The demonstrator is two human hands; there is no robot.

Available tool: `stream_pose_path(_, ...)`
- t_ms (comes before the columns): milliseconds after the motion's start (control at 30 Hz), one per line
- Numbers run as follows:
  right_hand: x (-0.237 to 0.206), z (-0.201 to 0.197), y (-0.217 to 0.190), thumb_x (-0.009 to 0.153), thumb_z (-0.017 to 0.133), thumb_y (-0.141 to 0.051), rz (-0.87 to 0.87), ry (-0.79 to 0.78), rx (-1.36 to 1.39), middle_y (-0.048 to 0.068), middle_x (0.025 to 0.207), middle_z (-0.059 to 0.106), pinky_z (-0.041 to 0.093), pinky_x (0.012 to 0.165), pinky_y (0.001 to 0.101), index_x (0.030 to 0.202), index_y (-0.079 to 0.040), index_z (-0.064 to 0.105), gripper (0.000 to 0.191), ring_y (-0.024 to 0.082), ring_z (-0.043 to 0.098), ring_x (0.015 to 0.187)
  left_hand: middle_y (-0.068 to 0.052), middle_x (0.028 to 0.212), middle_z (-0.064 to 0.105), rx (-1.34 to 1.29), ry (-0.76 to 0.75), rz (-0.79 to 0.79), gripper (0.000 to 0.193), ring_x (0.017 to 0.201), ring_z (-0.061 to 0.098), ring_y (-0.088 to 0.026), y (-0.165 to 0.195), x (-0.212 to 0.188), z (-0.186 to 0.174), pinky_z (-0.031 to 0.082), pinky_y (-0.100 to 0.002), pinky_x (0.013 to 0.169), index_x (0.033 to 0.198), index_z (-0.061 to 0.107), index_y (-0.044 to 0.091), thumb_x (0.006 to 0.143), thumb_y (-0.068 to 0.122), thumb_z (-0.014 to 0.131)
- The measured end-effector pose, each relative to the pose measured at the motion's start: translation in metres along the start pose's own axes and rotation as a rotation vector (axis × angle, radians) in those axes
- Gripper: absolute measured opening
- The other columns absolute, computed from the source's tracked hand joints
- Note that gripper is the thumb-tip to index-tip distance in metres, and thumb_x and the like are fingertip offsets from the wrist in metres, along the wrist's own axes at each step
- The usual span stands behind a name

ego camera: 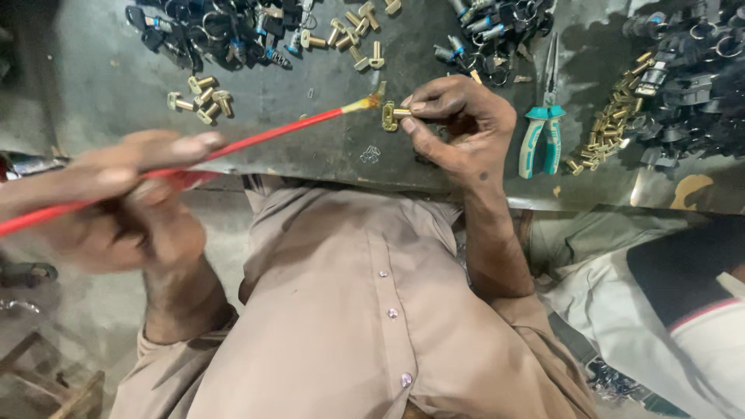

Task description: The person applies a yellow substance to small lock cylinders with a brush, then uses pliers to press small metal pieces onto brass lock bodies. The person handles multiple lock components and tools on a cluttered metal workbench.

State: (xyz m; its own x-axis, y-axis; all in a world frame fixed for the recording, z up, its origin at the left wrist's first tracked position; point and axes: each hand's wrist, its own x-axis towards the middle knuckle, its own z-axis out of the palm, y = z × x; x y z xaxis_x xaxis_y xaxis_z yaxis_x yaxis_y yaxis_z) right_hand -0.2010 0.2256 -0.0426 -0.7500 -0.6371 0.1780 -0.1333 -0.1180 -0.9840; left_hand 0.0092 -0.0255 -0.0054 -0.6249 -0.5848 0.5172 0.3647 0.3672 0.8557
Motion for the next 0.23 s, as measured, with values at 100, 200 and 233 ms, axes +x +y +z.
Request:
stream_pose_path(100,-0.006,-0.001,-0.005,0.090,0.077,0.013,-0.009,0.019,-0.018,0.018,0.112,0.067,0.063,0.087,0.0288,0.096,0.003,0.058,0.022,0.017,0.071,0.100,-0.025,0.098,0.070,-0.107,0.115,0.027,0.032,0.080,0.077,-0.033,-0.005,0.005,0.004,0.067,-0.046,0.074,0.128,0.040,0.004,0.115,0.019,0.064)
stream_pose_path(200,-0.008,0.001,-0.006,0.090,0.077,0.012,-0.085,0.013,-0.030,0.018,0.110,0.067,0.062,0.089,0.0286,0.098,0.002,0.060,0.021,0.017,0.070,0.101,-0.027,0.095,0.070,-0.130,0.120,-0.003,0.035,0.078,0.076,-0.033,-0.004,0.006,0.006,0.066,-0.046,0.074,0.129,0.041,0.006,0.114,0.024,0.067)
stream_pose_path(233,-0.008,0.001,-0.006,0.090,0.077,0.012,-0.115,0.007,-0.025,0.018,0.110,0.067,0.062,0.090,0.0289,0.099,0.003,0.062,0.020,0.017,0.070,0.101,-0.027,0.095,0.070,-0.130,0.123,0.001,0.035,0.078,0.076,-0.033,-0.007,0.012,0.004,0.066,-0.046,0.074,0.129,0.041,0.006,0.114,0.024,0.067)
